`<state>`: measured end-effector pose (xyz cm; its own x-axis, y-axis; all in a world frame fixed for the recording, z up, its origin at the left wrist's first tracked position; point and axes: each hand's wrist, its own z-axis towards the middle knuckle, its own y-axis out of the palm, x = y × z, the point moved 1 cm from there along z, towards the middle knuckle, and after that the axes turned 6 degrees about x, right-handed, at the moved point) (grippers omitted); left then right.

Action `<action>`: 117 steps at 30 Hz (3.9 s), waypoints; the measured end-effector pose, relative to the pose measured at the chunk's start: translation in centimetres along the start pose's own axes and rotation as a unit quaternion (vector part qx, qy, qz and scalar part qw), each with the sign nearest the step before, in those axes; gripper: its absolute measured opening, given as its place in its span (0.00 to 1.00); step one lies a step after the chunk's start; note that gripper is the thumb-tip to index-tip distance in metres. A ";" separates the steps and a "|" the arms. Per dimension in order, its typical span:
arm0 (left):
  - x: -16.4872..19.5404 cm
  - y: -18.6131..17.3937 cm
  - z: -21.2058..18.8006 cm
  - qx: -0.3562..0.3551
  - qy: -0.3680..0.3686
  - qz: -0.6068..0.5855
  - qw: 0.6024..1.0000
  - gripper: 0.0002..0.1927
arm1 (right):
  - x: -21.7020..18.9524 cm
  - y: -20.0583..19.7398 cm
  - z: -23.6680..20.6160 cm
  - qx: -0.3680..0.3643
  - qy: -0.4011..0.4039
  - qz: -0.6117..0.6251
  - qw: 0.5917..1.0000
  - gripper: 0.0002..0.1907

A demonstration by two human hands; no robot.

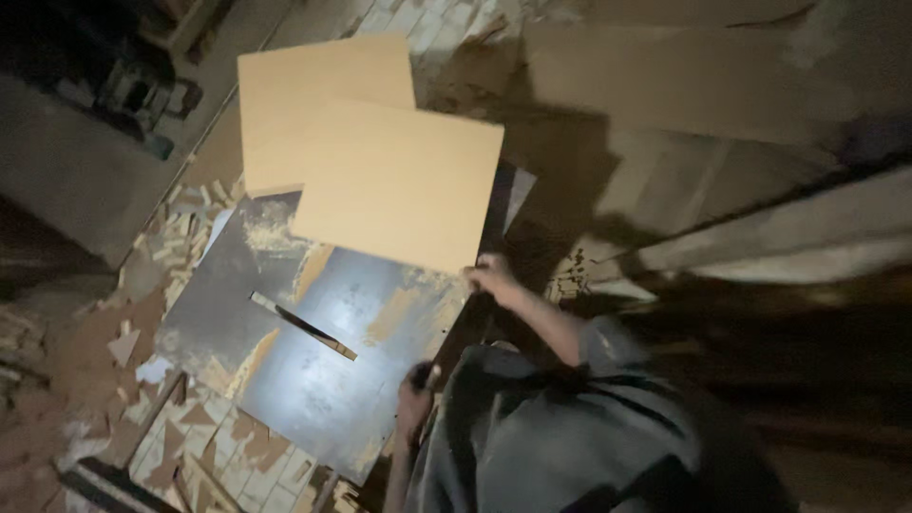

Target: The person holds a square wood panel against a table saw blade, cutting slots into its edges, then rotates the panel and repeats the cuts on other edges. They stack finished panels aside and take new panels to cut more slots.

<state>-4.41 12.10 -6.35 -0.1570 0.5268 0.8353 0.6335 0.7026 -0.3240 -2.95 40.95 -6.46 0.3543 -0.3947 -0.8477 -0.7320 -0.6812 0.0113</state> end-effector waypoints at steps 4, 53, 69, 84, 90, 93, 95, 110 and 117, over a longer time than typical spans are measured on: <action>4.3 0.7 2.6 -0.073 -0.003 -0.365 0.928 0.17 | 6.6 -1.0 -7.8 -0.059 0.019 0.070 0.996 0.08; -12.9 -15.3 -18.9 0.427 0.222 0.023 0.876 0.23 | 4.9 13.3 -18.5 -0.174 -0.361 -0.319 0.859 0.22; -12.2 -16.7 -18.5 0.465 0.176 0.061 0.866 0.32 | 5.9 13.9 -19.0 -0.140 -0.385 -0.164 0.897 0.32; -6.5 -17.8 -16.9 0.511 0.072 0.056 0.855 0.40 | 3.8 16.0 -15.5 -0.217 -0.459 -0.245 0.826 0.23; -7.2 -18.1 -16.0 0.515 0.039 0.053 0.855 0.39 | 4.6 16.8 -15.1 -0.218 -0.480 -0.257 0.810 0.19; -8.2 -18.2 -15.8 0.512 0.071 0.023 0.855 0.35 | 5.5 17.3 -15.2 -0.212 -0.487 -0.261 0.806 0.18; -8.7 -18.4 -15.9 0.506 0.105 -0.003 0.856 0.32 | 5.9 17.6 -15.4 -0.206 -0.491 -0.266 0.804 0.17; -17.1 -21.7 -17.1 0.482 0.161 -0.069 0.859 0.35 | 8.9 21.2 -19.4 -0.165 -0.609 -0.370 0.682 0.06; -20.3 -23.7 -18.1 0.510 0.199 -0.038 0.836 0.34 | 10.0 23.2 -22.4 -0.156 -0.459 -0.349 0.802 0.15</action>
<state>-2.53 -23.87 -7.56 0.2258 0.4042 0.8864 -0.3747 0.8759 -0.3040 -3.36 7.38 -2.82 -0.0674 0.6729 -0.7366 -0.3100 -0.7159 -0.6256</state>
